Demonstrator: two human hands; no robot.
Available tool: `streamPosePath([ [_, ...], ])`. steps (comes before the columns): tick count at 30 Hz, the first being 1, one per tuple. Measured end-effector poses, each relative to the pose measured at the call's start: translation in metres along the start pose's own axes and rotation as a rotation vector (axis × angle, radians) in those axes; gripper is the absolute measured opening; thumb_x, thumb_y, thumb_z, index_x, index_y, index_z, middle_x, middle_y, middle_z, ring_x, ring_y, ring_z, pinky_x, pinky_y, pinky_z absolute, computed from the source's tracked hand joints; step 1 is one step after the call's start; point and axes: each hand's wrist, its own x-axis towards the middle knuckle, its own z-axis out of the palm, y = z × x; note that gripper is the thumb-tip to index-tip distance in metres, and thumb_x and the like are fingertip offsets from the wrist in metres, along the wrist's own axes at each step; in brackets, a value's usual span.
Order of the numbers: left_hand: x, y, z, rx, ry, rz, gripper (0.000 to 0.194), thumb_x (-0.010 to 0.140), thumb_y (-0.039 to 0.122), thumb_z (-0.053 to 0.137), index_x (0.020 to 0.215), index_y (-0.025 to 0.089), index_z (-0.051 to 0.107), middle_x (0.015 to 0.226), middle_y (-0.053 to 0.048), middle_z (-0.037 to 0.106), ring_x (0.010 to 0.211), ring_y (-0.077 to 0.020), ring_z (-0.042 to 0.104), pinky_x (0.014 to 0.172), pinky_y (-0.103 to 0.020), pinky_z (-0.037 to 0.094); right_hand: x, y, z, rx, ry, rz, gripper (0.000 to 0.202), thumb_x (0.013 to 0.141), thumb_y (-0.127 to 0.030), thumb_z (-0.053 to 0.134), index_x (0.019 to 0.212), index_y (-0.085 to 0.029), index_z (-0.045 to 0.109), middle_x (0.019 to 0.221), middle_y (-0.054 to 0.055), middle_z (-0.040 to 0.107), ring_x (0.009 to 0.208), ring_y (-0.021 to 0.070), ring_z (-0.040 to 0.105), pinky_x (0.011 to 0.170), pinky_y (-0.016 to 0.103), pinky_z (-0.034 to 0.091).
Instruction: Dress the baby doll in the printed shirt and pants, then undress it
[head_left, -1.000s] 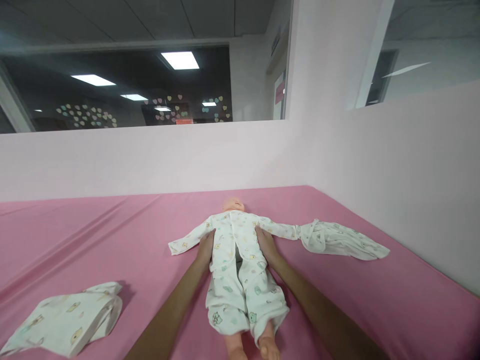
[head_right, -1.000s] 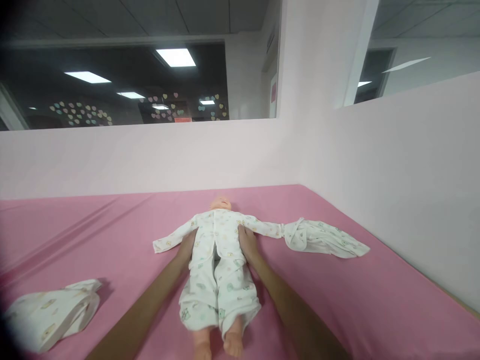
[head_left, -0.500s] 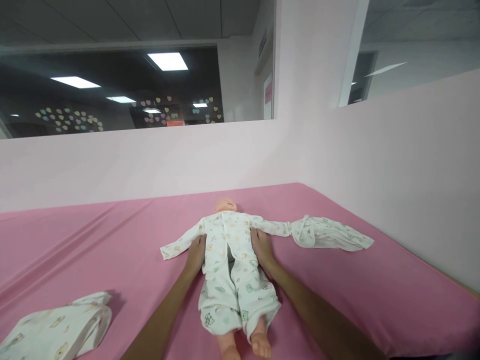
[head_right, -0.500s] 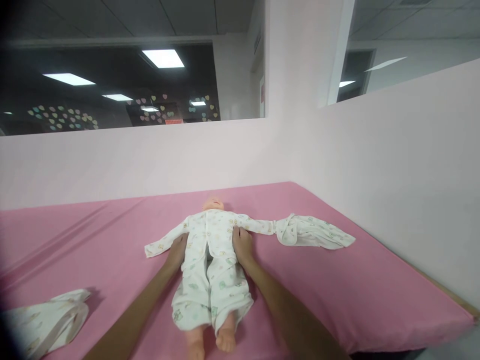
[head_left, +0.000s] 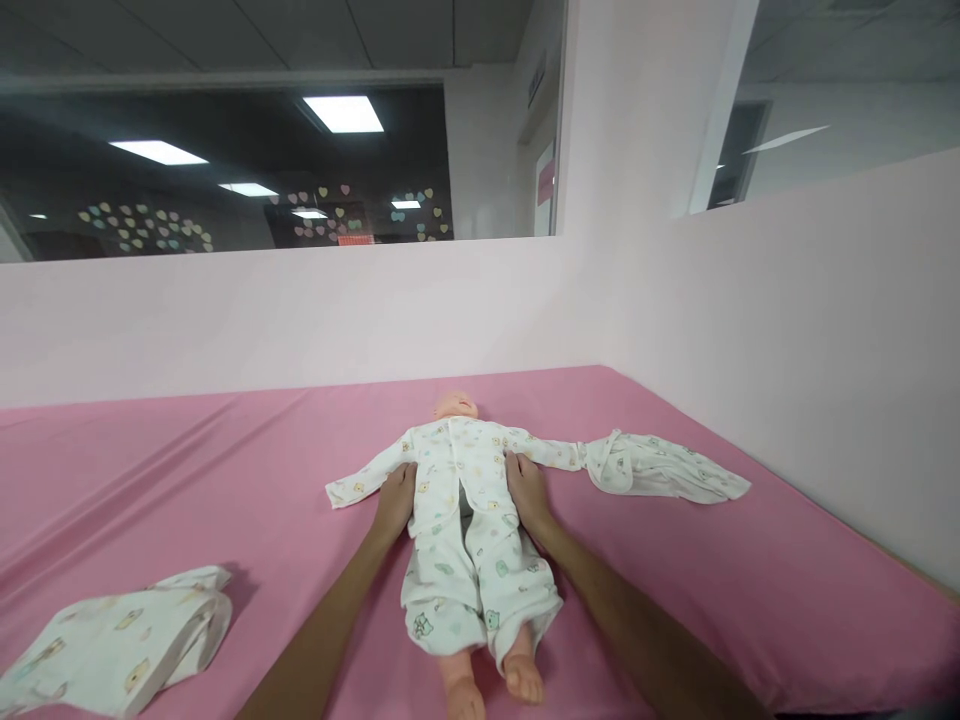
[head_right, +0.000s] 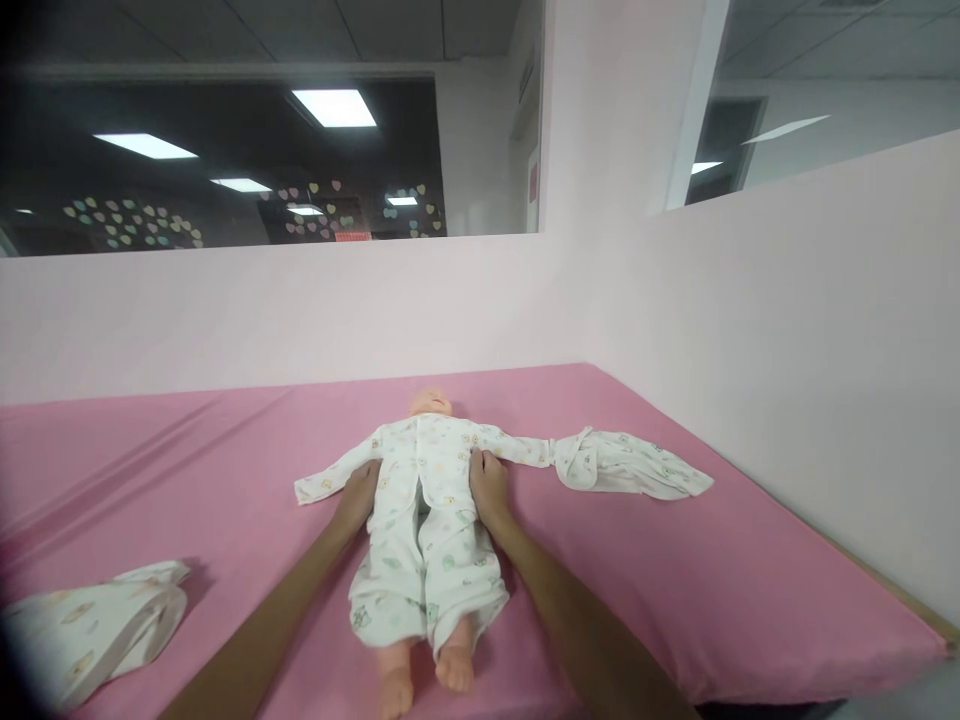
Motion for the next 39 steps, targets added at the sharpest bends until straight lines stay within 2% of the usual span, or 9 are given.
streamPosePath([
  [3,-0.003,0.0,-0.001,0.026,0.016,0.023,0.042,0.089,0.048,0.036,0.069,0.019,0.058,0.079,-0.006,0.068,0.077,-0.0232,0.057,0.073,-0.034,0.041,0.0,0.002,0.0,-0.003,0.001,-0.005,0.04,0.087,-0.048,0.037,0.067,-0.015,0.048,0.073,0.002,0.059,0.067,0.012,0.046,0.063,0.022,0.032],
  [7,-0.005,0.005,-0.004,0.062,0.096,0.036,0.036,0.087,0.044,0.04,0.074,0.02,0.062,0.085,-0.006,0.069,0.08,-0.0225,0.058,0.074,-0.033,0.041,0.0,0.003,0.0,-0.005,0.005,-0.003,0.038,0.087,-0.048,0.037,0.072,-0.016,0.05,0.075,0.002,0.059,0.069,0.0126,0.047,0.065,0.022,0.033],
  [10,0.001,0.017,-0.007,0.089,0.159,0.043,0.033,0.088,0.04,0.039,0.084,0.02,0.065,0.093,-0.005,0.071,0.088,-0.0219,0.06,0.078,-0.031,0.042,0.0,0.002,0.0,-0.004,0.011,-0.002,0.038,0.088,-0.049,0.038,0.072,-0.016,0.051,0.076,0.003,0.06,0.072,0.0134,0.049,0.066,0.023,0.033],
  [12,0.011,0.029,-0.006,0.124,0.165,0.054,0.033,0.088,0.039,0.038,0.085,0.02,0.064,0.091,-0.005,0.071,0.085,-0.0209,0.061,0.076,-0.029,0.043,0.0,0.002,0.0,-0.002,0.013,-0.003,0.04,0.088,-0.049,0.038,0.072,-0.016,0.051,0.076,0.003,0.061,0.073,0.0137,0.051,0.067,0.023,0.034],
  [15,0.032,0.051,0.002,0.215,0.121,0.094,0.034,0.088,0.043,0.038,0.081,0.021,0.063,0.084,-0.005,0.07,0.08,-0.0203,0.061,0.071,-0.028,0.042,0.001,0.003,0.001,-0.004,0.023,0.005,0.04,0.089,-0.049,0.037,0.075,-0.016,0.054,0.079,0.004,0.062,0.074,0.0141,0.052,0.067,0.023,0.034],
  [19,0.059,0.073,0.024,0.381,0.016,0.117,0.035,0.084,0.045,0.045,0.064,0.02,0.06,0.073,-0.008,0.067,0.078,-0.0235,0.062,0.067,-0.029,0.039,0.0,0.006,0.001,-0.017,0.029,0.011,0.039,0.091,-0.046,0.036,0.082,-0.016,0.057,0.086,0.005,0.064,0.079,0.0151,0.055,0.068,0.023,0.036],
  [25,0.081,0.09,0.047,0.558,-0.063,0.077,0.02,0.075,0.032,0.054,0.062,0.018,0.061,0.078,-0.013,0.069,0.083,-0.0285,0.064,0.064,-0.03,0.038,0.001,0.011,0.002,-0.06,0.008,0.024,0.037,0.093,-0.045,0.036,0.088,-0.016,0.059,0.089,0.006,0.065,0.076,0.0147,0.056,0.066,0.022,0.035],
  [30,0.086,0.1,0.051,0.622,-0.107,0.064,0.006,0.065,0.023,0.059,0.062,0.018,0.06,0.074,-0.013,0.068,0.079,-0.0302,0.065,0.061,-0.031,0.039,0.003,0.012,0.003,-0.082,-0.011,0.026,0.038,0.095,-0.044,0.035,0.092,-0.015,0.06,0.091,0.007,0.065,0.077,0.0145,0.057,0.066,0.022,0.033],
  [39,0.085,0.108,0.043,0.576,-0.21,0.023,0.012,0.064,0.025,0.06,0.056,0.018,0.054,0.056,-0.004,0.059,0.061,-0.0217,0.059,0.051,-0.028,0.033,0.002,0.011,0.0,-0.13,-0.045,0.005,0.04,0.096,-0.043,0.033,0.096,-0.015,0.06,0.095,0.008,0.066,0.081,0.0156,0.057,0.068,0.023,0.032],
])
